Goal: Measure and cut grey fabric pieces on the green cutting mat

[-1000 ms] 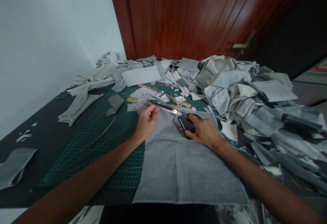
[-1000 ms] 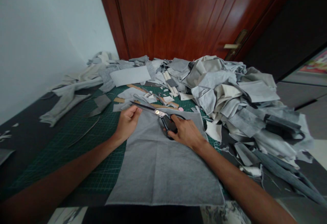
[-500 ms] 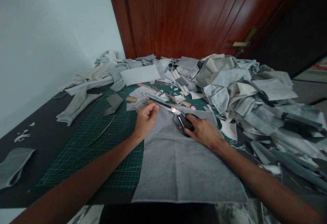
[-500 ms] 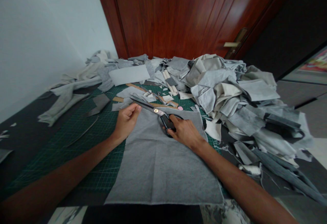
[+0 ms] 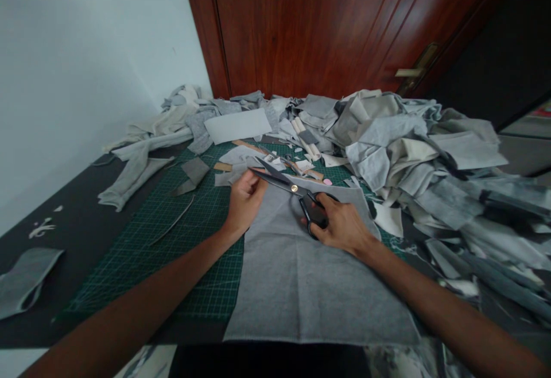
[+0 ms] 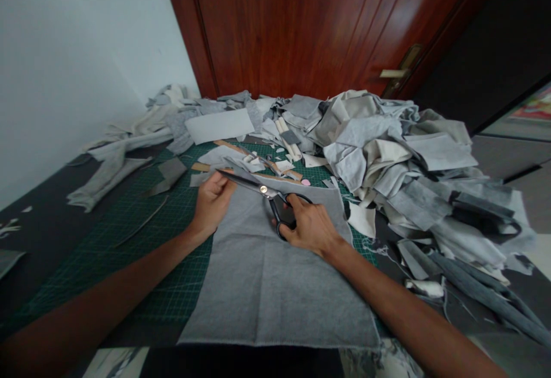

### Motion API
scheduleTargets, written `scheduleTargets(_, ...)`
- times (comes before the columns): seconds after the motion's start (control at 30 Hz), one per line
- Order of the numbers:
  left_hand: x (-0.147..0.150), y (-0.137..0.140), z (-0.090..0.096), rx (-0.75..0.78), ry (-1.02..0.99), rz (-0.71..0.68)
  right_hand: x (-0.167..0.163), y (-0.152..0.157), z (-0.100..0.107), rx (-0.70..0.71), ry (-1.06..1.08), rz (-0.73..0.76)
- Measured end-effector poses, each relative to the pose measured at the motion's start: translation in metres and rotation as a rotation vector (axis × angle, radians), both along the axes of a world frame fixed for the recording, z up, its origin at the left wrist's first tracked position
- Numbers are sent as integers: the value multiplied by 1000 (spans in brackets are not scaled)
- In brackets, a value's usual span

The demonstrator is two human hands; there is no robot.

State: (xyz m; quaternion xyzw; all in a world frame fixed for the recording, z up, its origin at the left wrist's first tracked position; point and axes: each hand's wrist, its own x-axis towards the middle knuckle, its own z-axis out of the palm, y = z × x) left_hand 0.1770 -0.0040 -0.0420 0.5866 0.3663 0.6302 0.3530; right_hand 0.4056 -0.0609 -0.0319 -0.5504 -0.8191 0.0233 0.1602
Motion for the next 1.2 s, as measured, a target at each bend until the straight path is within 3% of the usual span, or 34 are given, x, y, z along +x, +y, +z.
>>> scheduleTargets(1.2,-1,-6,5,9,47,14,-2,-3,-3,3,-26,-13)
